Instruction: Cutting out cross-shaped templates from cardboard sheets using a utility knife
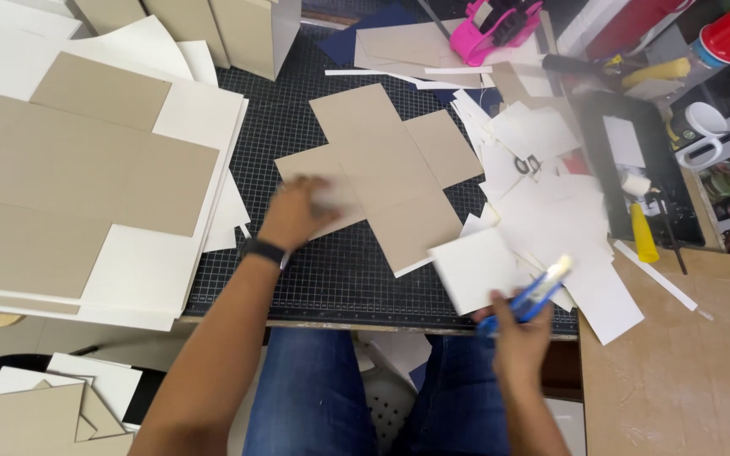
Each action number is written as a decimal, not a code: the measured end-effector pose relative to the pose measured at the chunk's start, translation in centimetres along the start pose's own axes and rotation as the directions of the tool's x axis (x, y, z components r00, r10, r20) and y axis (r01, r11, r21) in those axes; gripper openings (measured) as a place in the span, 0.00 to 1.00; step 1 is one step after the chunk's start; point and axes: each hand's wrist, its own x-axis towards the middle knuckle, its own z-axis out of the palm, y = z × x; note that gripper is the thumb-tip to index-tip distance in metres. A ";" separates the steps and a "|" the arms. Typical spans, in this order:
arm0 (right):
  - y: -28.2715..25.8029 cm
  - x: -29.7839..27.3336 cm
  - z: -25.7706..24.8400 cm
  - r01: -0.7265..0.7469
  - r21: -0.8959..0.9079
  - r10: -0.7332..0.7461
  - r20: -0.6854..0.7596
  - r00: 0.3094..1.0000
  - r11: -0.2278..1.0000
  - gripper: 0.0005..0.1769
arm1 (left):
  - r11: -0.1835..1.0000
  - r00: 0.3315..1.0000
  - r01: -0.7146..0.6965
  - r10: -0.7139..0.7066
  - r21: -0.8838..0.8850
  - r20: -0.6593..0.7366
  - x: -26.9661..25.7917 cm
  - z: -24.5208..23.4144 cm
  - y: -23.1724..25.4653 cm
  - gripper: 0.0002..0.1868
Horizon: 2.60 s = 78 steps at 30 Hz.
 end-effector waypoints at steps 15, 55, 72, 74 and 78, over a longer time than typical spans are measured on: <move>-1.0 0.7 6.1 -0.103 0.017 0.098 0.185 0.978 0.995 0.25 | 0.863 0.934 0.356 -0.321 0.359 -0.154 7.1 0.0 -4.2 0.61; -1.7 4.5 7.3 0.065 -0.372 0.099 0.405 0.909 0.926 0.30 | 0.999 0.981 0.021 -0.016 0.025 -0.192 -8.4 1.3 2.8 0.16; -3.1 5.8 13.6 0.512 -0.735 -0.006 0.569 0.822 0.445 0.33 | 0.839 0.892 -0.043 0.277 0.543 -0.357 5.0 16.7 1.1 0.16; -3.0 5.7 13.6 0.509 -0.739 -0.001 0.567 0.824 0.441 0.33 | 0.840 0.896 -0.037 0.268 0.542 -0.354 4.9 16.8 1.1 0.16; -2.6 6.0 13.5 0.532 -0.736 0.004 0.588 0.809 0.418 0.33 | 0.834 0.886 -0.039 0.284 0.551 -0.367 5.1 17.1 1.1 0.16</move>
